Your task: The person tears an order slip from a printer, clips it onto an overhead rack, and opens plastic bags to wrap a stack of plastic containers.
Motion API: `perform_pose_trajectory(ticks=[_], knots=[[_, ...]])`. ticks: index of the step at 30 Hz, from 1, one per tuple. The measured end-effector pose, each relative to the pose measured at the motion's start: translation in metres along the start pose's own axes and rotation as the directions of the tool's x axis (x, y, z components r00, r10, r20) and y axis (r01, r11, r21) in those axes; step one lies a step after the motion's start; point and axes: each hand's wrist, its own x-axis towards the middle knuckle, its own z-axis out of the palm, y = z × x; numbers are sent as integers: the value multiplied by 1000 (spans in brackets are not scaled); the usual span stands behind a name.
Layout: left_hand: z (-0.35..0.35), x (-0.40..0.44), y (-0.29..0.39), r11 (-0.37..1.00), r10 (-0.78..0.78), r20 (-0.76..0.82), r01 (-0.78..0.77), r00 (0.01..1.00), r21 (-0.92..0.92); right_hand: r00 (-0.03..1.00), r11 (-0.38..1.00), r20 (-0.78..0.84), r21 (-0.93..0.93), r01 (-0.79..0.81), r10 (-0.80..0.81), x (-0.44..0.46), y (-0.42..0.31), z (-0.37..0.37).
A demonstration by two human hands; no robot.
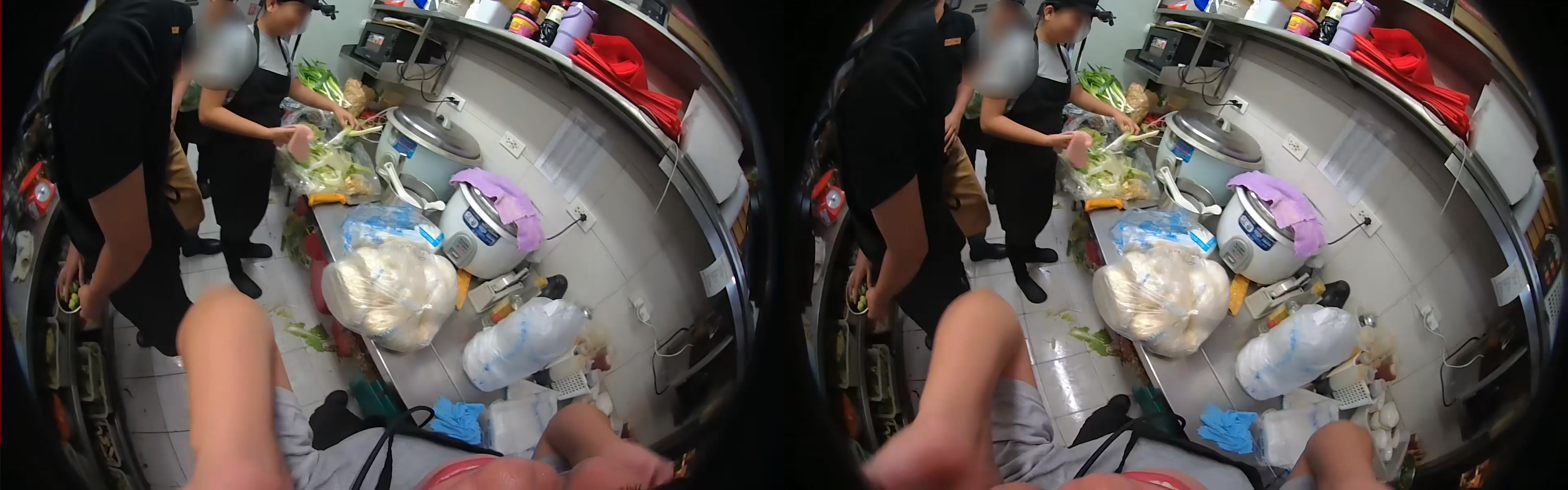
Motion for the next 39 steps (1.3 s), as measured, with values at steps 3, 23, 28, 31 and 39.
perform_pose_trajectory(ticks=[3,23,28,31,39], knots=[[-25,-30,-8,905,-271,-124,209,955,-370,876,875,-3,-28,-483,483,-26,-23,26],[-198,-143,52,-176,-890,363,942,-277,287,-453,-463,-444,-883,77,773,-229,-268,110],[-280,-166,194,-711,65,442,269,-895,649,-583,-629,-700,-682,374,412,-240,-262,111],[-309,-152,206,-766,-1,684,440,-730,469,-580,-616,-635,-741,268,511,-242,-264,101],[-235,-175,161,-411,-116,328,346,-938,844,-451,-517,-476,-855,38,755,-302,-277,53]])
